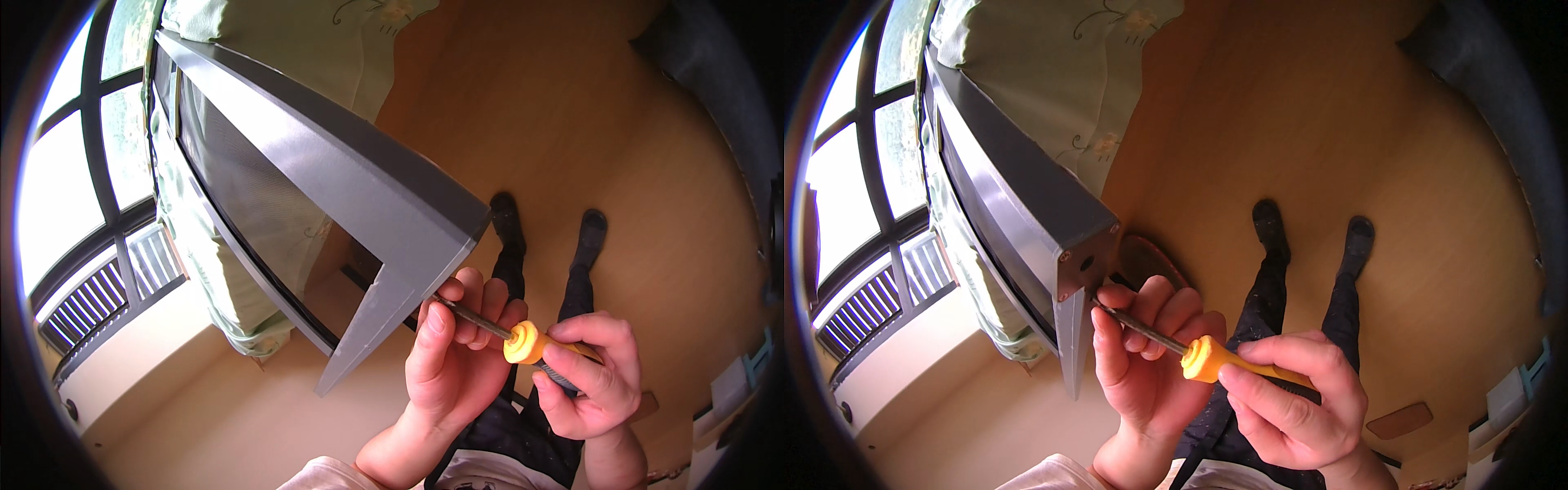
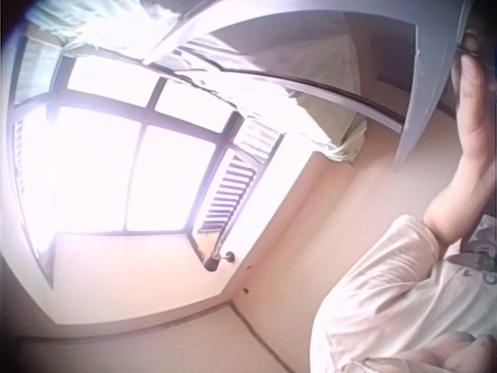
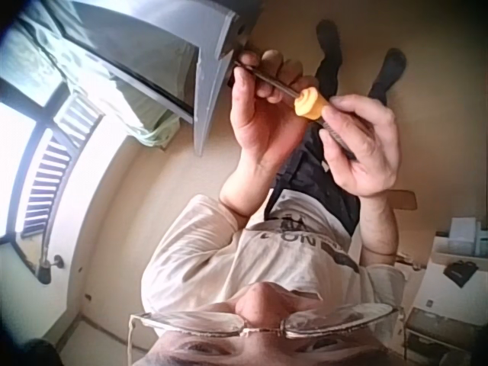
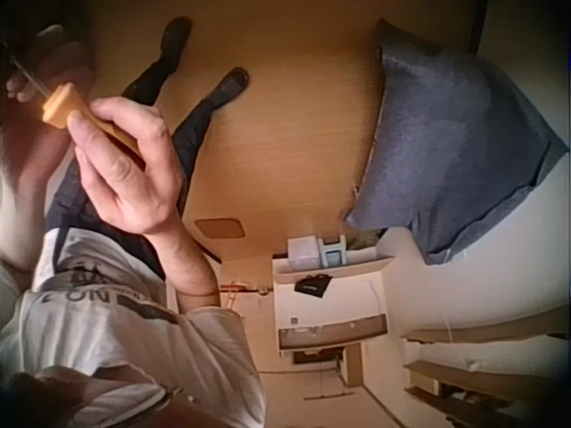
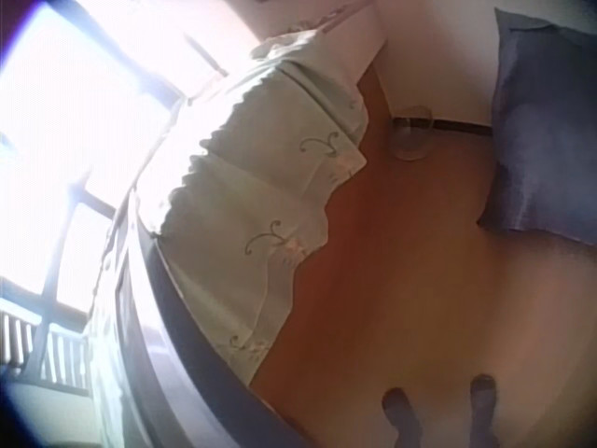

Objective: The person disassembles and reassembles a large rectangular frame using a screwdriver. The person unscrews fasteners, separates the frame segments, and then aligns and screws the segments back together.

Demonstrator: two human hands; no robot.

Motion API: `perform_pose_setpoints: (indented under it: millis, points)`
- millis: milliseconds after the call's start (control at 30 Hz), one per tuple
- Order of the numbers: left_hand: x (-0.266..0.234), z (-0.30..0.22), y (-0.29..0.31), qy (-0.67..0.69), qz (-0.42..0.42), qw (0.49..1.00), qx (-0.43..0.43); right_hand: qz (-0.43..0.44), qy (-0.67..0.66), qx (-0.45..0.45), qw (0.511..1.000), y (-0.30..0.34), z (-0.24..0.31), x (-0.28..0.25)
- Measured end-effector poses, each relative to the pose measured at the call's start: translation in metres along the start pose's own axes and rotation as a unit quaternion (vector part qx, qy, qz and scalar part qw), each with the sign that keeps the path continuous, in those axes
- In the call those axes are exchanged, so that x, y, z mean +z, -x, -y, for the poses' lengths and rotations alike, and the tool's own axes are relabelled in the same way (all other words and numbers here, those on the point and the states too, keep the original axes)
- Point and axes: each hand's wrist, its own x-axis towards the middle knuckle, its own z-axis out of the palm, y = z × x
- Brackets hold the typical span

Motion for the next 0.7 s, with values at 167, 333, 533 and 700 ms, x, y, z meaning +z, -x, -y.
perform_pose_setpoints:
  millis: [167, 333, 533, 700]
  points:
    - [0.000, -0.001, 0.001, 0.009, 0.001, 1.000, -0.001, 0.026, 0.046, -0.036, 0.998, 0.001, 0.004, -0.004]
    - [0.004, -0.002, 0.003, 0.025, -0.003, 1.000, -0.002, 0.036, 0.083, -0.046, 0.995, 0.000, 0.018, -0.005]
    - [0.003, -0.001, 0.001, 0.054, -0.035, 0.998, -0.011, 0.023, 0.054, 0.014, 0.998, -0.002, 0.021, -0.002]
    - [0.004, -0.004, 0.001, 0.035, -0.035, 0.999, -0.012, 0.035, 0.078, -0.003, 0.996, 0.000, 0.023, -0.004]
